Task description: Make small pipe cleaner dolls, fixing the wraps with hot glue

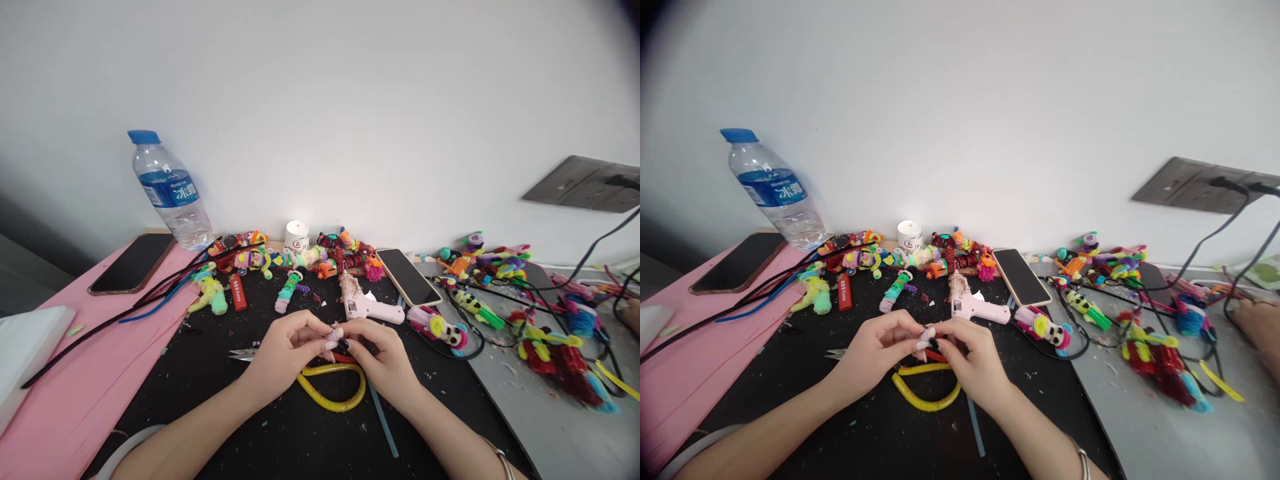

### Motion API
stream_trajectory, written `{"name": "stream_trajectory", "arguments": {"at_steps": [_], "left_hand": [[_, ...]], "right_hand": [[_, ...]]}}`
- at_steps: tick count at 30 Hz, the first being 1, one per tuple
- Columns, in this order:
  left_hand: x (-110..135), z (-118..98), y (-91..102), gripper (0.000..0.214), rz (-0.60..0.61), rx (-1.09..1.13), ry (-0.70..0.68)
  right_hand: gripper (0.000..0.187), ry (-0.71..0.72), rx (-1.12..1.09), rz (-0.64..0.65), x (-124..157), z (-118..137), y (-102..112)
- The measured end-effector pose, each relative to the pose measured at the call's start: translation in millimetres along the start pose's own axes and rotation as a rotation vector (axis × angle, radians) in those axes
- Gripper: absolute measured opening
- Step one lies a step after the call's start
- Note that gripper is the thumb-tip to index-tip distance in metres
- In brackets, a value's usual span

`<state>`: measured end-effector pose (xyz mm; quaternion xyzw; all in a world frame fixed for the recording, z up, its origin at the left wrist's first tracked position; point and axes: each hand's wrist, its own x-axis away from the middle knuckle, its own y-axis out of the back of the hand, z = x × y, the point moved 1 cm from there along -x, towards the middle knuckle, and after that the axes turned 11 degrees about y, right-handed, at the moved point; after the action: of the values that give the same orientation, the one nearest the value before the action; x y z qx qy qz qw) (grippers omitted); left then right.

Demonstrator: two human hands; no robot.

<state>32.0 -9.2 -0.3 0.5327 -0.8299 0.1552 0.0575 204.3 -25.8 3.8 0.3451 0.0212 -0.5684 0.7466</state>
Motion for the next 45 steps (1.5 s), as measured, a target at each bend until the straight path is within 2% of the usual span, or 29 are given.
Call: {"name": "stream_trajectory", "arguments": {"at_steps": [10, 17, 31, 37, 41, 42, 45], "left_hand": [[1.5, 0.4, 0.7, 0.005, -0.006, -0.008, -0.009], [1.2, 2.6, 1.2, 0.002, -0.016, -0.044, -0.086], [0.7, 6.1, 3.1, 0.008, -0.100, -0.269, -0.203], [0.1, 1.4, 1.2, 0.008, -0.035, -0.097, -0.057], [-4.1, -6.6, 9.0, 0.016, -0.120, -0.007, -0.017], [-5.7, -7.8, 12.0, 0.017, -0.139, 0.021, -0.023], [-10.5, -8.3, 21.0, 0.019, -0.148, 0.172, -0.048]], "right_hand": [[0.019, 0.013, -0.011, 0.012, 1.5, -0.8, -1.0], [0.018, -0.008, -0.039, -0.004, 1.9, 1.8, -2.4], [0.015, -0.046, -0.087, -0.031, 1.8, 8.6, -5.7], [0.018, -0.088, -0.066, -0.071, 1.8, 0.5, -6.6], [0.029, -0.098, -0.088, -0.117, 1.9, -8.6, -5.2], [0.028, -0.104, -0.091, -0.135, 1.9, -10.3, -4.4], [0.007, -0.097, -0.048, -0.190, 1.6, -13.4, -1.1]]}}
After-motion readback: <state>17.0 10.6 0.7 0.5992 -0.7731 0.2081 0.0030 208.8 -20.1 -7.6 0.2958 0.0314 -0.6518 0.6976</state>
